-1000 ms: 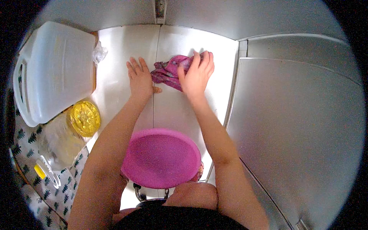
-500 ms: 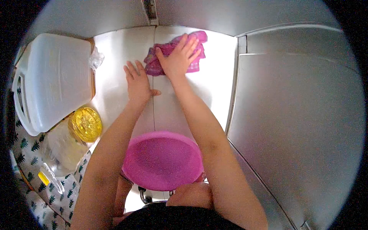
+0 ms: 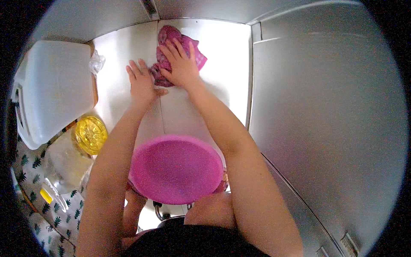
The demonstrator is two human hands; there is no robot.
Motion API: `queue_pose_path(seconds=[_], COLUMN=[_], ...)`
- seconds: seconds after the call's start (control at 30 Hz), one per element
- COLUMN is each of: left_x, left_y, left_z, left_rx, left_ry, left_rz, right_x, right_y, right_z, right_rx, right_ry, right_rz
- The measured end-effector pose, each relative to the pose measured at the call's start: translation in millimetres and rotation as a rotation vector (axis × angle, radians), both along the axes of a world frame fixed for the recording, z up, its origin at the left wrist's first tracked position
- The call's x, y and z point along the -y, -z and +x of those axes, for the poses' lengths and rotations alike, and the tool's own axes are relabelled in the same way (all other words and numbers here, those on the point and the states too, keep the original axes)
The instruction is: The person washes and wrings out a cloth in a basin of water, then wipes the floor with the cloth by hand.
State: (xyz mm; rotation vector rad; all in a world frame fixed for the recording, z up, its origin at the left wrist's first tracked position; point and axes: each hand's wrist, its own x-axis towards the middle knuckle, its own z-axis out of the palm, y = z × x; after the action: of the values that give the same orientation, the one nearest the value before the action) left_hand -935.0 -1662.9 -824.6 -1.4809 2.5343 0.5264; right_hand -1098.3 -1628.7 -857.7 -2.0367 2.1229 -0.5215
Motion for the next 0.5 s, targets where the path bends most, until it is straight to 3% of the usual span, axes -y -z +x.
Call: queue_pose_path(seconds=[0.23, 0.33, 0.5], left_x=[3.6, -1.8, -41.0], left_y=[-23.9, -7.4, 0.4], left_z=[-7.8, 3.8, -7.0], left_rx=[0.118, -0.106, 0.066], left_ry=[-0.014, -0.111, 0.024], left_rz=[0.085, 0.032, -0.05], right_x=[-94.8, -136.7, -199.7], right_y=[-10.7, -10.7, -8.2], right_z=[-24.4, -29.3, -18.3], right_rx=[-0.099, -0.072, -0.066], right_ry=[0.308, 0.417, 0.544], right_rz=[0.102, 0.119, 0.148])
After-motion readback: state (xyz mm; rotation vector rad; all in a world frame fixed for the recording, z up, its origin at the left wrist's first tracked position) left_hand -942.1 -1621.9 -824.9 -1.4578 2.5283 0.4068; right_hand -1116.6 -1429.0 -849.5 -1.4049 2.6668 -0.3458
